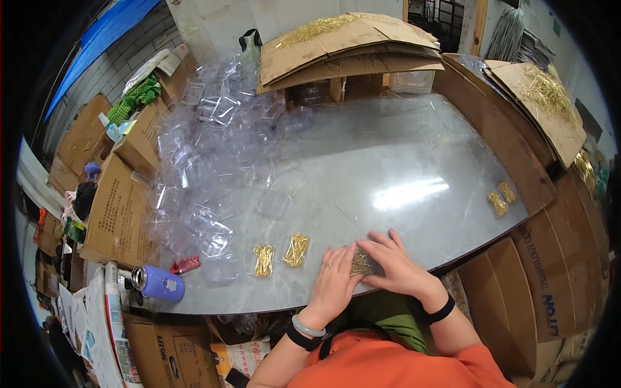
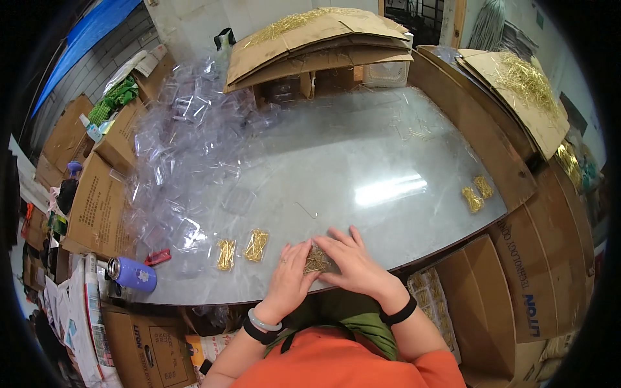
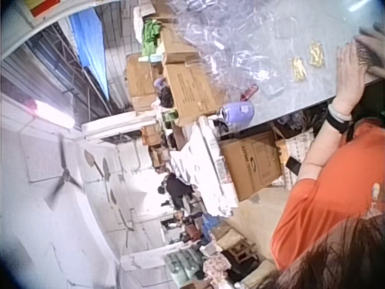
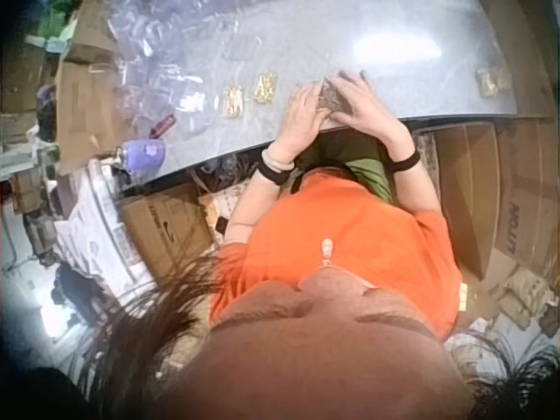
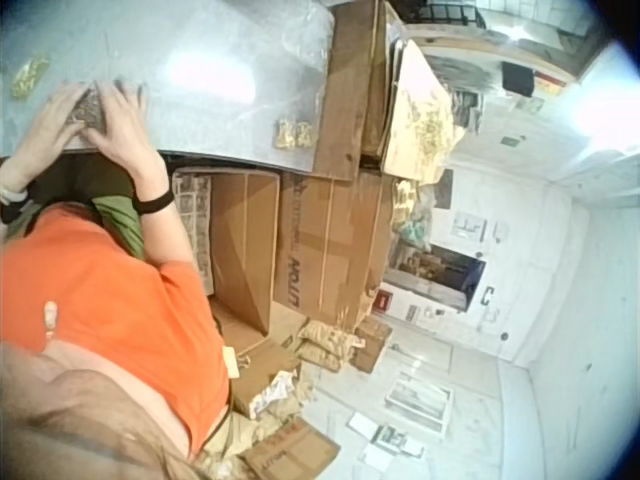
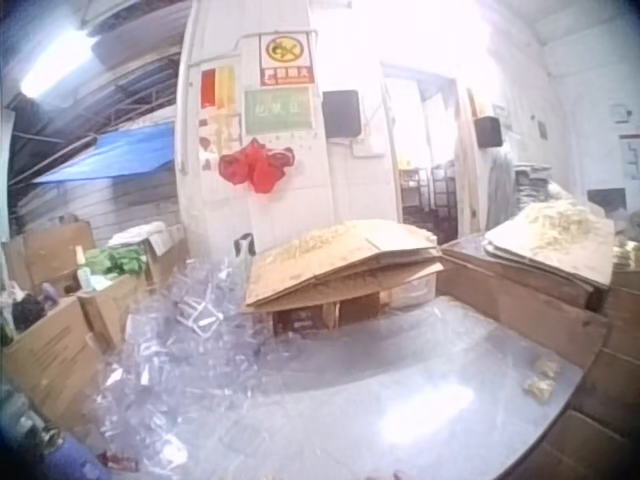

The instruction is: Sorting small gold-colored metal parts into clear plastic containers.

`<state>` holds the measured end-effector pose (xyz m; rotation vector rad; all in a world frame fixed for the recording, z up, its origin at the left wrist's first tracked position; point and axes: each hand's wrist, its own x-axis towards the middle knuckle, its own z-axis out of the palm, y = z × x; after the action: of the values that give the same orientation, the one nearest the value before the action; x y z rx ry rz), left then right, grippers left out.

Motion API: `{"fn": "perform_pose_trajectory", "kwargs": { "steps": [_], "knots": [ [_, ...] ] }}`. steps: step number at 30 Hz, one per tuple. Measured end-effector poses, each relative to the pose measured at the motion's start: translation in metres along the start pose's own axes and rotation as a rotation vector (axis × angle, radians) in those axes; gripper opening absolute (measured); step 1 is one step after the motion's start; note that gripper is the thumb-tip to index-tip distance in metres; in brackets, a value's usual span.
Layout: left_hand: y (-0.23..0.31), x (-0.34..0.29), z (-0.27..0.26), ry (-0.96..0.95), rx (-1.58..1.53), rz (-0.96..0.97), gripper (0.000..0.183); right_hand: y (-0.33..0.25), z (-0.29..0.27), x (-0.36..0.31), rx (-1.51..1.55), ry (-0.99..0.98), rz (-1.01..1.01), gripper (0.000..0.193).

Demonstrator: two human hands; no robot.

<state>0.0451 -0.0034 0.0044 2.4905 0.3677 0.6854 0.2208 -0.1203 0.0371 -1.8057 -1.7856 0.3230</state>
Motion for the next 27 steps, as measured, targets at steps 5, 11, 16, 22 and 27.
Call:
{"fn": "perform_pose_trajectory", "kwargs": {
  "steps": [5, 11, 16, 22, 27],
  "knots": [
    [-0.001, -0.001, 0.003, 0.010, 0.006, 0.001, 0.065, 0.014, 0.008, -0.002, 0.016, 0.096, -0.099, 0.061],
    [0.005, 0.000, 0.000, -0.002, 0.076, 0.007, 0.059, -0.009, 0.019, -0.025, -0.150, 0.371, 0.127, 0.040],
    [0.007, 0.001, 0.001, -0.015, 0.136, 0.042, 0.055, -0.012, 0.037, -0.020, -0.183, 0.543, 0.175, 0.023],
    [0.004, -0.002, 0.003, -0.014, 0.105, 0.000, 0.068, -0.018, 0.043, -0.006, 0.174, 0.477, 0.194, 0.034],
    [0.006, -0.001, -0.006, -0.009, -0.049, -0.001, 0.102, -0.002, 0.018, 0.001, 0.134, 0.264, -0.067, 0.054]
  ]
}}
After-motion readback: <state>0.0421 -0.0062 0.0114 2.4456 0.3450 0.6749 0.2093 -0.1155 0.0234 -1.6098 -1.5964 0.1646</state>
